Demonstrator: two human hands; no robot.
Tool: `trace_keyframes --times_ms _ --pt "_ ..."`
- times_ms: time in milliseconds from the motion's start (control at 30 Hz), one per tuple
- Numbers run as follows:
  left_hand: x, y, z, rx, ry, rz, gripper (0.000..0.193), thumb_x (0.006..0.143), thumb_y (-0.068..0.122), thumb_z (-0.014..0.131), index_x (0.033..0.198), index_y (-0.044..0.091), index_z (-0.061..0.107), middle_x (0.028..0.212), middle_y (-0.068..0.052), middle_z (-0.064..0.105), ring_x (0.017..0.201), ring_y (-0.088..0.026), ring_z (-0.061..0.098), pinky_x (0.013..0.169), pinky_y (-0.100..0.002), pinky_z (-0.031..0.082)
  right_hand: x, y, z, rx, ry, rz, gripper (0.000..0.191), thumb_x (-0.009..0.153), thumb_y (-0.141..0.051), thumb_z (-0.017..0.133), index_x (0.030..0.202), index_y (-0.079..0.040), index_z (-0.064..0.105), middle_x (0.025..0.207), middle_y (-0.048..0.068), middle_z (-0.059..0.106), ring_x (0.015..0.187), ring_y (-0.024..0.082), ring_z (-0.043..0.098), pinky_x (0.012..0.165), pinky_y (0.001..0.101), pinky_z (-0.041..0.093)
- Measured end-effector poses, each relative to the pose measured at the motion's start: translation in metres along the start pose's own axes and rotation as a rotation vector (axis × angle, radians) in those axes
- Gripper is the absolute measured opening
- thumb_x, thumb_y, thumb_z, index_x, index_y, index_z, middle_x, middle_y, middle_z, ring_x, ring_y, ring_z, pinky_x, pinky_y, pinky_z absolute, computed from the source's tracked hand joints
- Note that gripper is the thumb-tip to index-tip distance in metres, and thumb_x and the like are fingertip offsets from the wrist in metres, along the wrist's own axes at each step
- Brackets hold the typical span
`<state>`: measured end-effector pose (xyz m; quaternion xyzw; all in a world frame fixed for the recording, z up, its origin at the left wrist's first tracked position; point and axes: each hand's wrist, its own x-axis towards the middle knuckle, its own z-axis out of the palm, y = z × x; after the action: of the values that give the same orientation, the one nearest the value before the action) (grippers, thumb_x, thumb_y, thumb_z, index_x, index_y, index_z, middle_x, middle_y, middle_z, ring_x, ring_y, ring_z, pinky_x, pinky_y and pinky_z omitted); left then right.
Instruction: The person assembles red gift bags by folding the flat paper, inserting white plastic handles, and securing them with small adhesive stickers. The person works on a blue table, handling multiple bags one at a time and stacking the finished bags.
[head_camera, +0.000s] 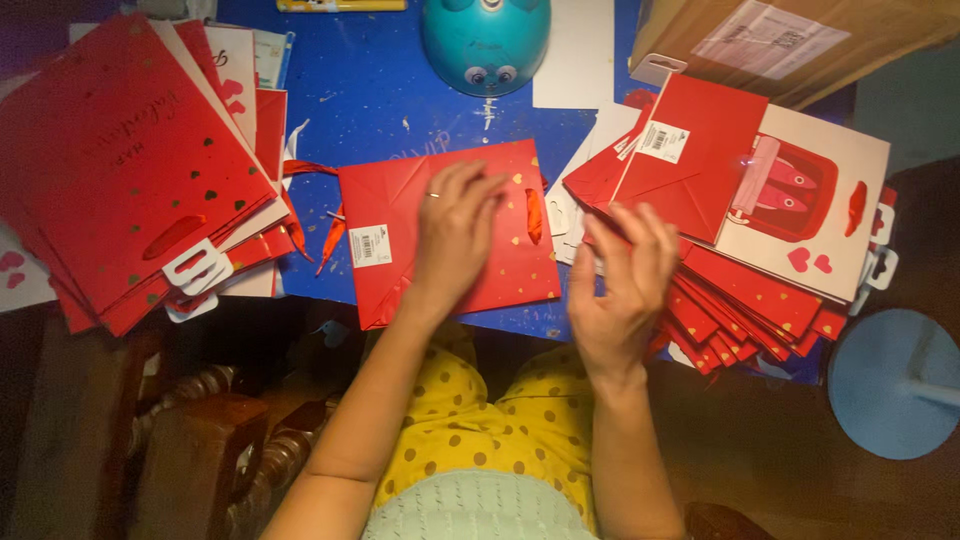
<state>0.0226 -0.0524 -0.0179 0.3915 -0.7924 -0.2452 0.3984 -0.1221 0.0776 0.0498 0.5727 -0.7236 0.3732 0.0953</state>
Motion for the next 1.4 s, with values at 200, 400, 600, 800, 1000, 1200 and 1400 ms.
trace_keyframes --times_ms 200,400,600,800,1000,1200,1400 --pt "0.026 -0.062 -0.050 0.275 0.113 -0.080 0.031 0.096 0.001 0.058 0.121 0.008 0.074 0.125 -0.007 0.068 0.123 -0.032 0.056 0.109 -0.046 0.041 0.027 -0.028 0.087 0.488 -0.282 -0.031 0.021 0.096 -0.001 0.065 0.117 -0.002 0.071 0.119 0.013 0.069 0.110 0.032 0.065 0.096 0.0389 0.052" --pt "0.032 -0.057 -0.038 0.363 0.075 -0.078 0.029 0.088 0.008 0.062 0.113 0.014 0.076 0.112 -0.009 0.061 0.114 -0.030 0.052 0.108 -0.049 0.034 0.038 -0.018 0.128 0.506 -0.290 -0.020 0.021 0.096 -0.002 0.062 0.116 -0.002 0.070 0.117 0.013 0.068 0.110 0.031 0.065 0.096 0.0396 0.051" --pt "0.039 -0.055 -0.034 0.236 0.136 -0.114 0.025 0.087 0.006 0.058 0.107 0.013 0.072 0.111 -0.008 0.062 0.112 -0.031 0.054 0.109 -0.049 0.035 0.037 -0.014 0.132 0.465 -0.332 -0.019 0.022 0.094 -0.003 0.064 0.114 -0.004 0.072 0.114 0.010 0.067 0.110 0.029 0.062 0.098 0.0396 0.048" --pt "0.038 -0.063 -0.034 0.095 0.139 -0.080 0.012 0.093 0.009 0.057 0.104 0.007 0.062 0.107 -0.009 0.064 0.112 -0.031 0.056 0.114 -0.051 0.031 0.037 -0.019 0.136 0.410 -0.357 0.000 0.020 0.093 -0.009 0.066 0.110 -0.010 0.076 0.112 0.007 0.065 0.108 0.028 0.059 0.095 0.0410 0.043" --pt "0.037 -0.066 -0.031 0.089 0.146 -0.100 0.011 0.095 0.009 0.056 0.105 0.007 0.061 0.109 -0.009 0.064 0.115 -0.031 0.057 0.119 -0.053 0.026 0.038 -0.018 0.137 0.405 -0.375 0.006 0.013 0.094 -0.013 0.067 0.102 -0.012 0.077 0.111 0.004 0.066 0.105 0.026 0.058 0.092 0.0396 0.042" --pt "0.037 -0.063 -0.033 0.059 0.137 -0.100 0.012 0.097 0.010 0.056 0.107 0.007 0.061 0.111 -0.008 0.065 0.117 -0.030 0.058 0.120 -0.053 0.026 0.039 -0.022 0.139 0.413 -0.330 0.038 0.012 0.086 -0.021 0.079 0.091 -0.011 0.075 0.101 0.003 0.066 0.094 0.023 0.058 0.085 0.0383 0.042" --pt "0.039 -0.060 -0.033 0.121 0.137 -0.084 0.015 0.097 0.015 0.064 0.111 0.011 0.068 0.111 -0.007 0.066 0.117 -0.031 0.058 0.118 -0.054 0.028 0.035 -0.029 0.138 0.367 -0.259 0.024 0.009 0.088 -0.013 0.079 0.086 -0.010 0.072 0.093 0.001 0.066 0.089 0.021 0.061 0.084 0.0378 0.042"
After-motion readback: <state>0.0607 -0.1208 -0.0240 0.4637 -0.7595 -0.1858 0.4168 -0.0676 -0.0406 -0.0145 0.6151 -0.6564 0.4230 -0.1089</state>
